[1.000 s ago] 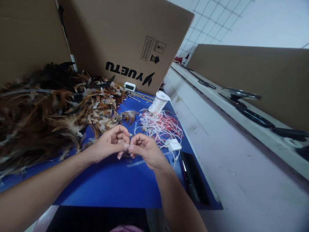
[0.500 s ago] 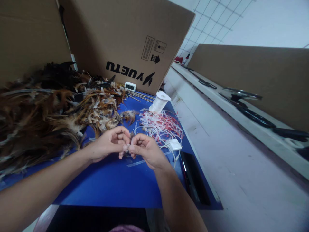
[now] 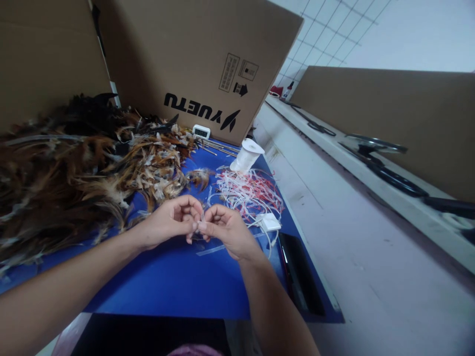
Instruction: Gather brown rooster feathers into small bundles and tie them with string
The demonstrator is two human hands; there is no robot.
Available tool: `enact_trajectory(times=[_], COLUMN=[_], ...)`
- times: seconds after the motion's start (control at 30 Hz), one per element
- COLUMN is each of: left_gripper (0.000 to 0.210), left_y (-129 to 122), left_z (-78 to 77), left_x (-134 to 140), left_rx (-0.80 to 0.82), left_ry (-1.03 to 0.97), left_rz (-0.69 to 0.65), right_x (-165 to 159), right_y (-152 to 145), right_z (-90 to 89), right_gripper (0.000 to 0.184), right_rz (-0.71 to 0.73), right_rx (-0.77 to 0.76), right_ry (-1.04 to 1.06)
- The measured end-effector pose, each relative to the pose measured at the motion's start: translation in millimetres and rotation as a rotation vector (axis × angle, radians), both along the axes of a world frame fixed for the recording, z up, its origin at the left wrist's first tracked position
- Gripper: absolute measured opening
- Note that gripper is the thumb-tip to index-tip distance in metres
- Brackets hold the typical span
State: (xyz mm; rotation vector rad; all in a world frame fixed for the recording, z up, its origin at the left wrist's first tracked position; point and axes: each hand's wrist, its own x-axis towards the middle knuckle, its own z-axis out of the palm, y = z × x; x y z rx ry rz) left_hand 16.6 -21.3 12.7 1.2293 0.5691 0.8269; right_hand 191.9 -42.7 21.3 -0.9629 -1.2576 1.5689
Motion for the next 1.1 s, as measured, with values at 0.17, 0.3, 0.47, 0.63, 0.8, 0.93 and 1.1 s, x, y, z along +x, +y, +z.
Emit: enact_trajectory(times=[0.17,0.3,0.47,0.63,0.8,0.93,1.1], left_gripper=[0.022,0.020,0.021,0.024,0.025,0.024,0.024], left_y=[-0.2,-0.1,0.4,0.9,1.4,1.7,1.8], left_z=[1.3,2.7,0.8,0.6,-0.6,-2.7,-1.1], left_x=[0.8,0.3,1.3,2.6,1.8,1.1,0.9], left_rx=[0.008,0.032,0.050,0.031,0.018,0.020,0.029], left_ry=[0.028,0.046,0.100,0.083,0.057,0.040,0.049], left_rz=[0.017,-0.007,0.007,0.005,-0.003,-0.008,0.004], right_x=[-0.3,-2.4,-5.8,-2.0,2.0,2.6,2.4], right_y=[-0.7,-1.6,-2.8,-2.2,-0.8,0.2,1.4], right_z=[0.3,0.4,0.8,0.2,-0.5,-2.9,-6.6], right_gripper=[0.028,0.022,0.018,0.021,0.022,0.021,0.022], right_rz=[-0.030,-0.057,-0.061,-0.046,0.002,0.010,0.006], right_rx=[0.029,0.083,0.098,0.074,0.030,0.006,-0.032], right_ry=[-0.074,-0.167,-0.170,-0.141,-0.086,-0.040,0.038])
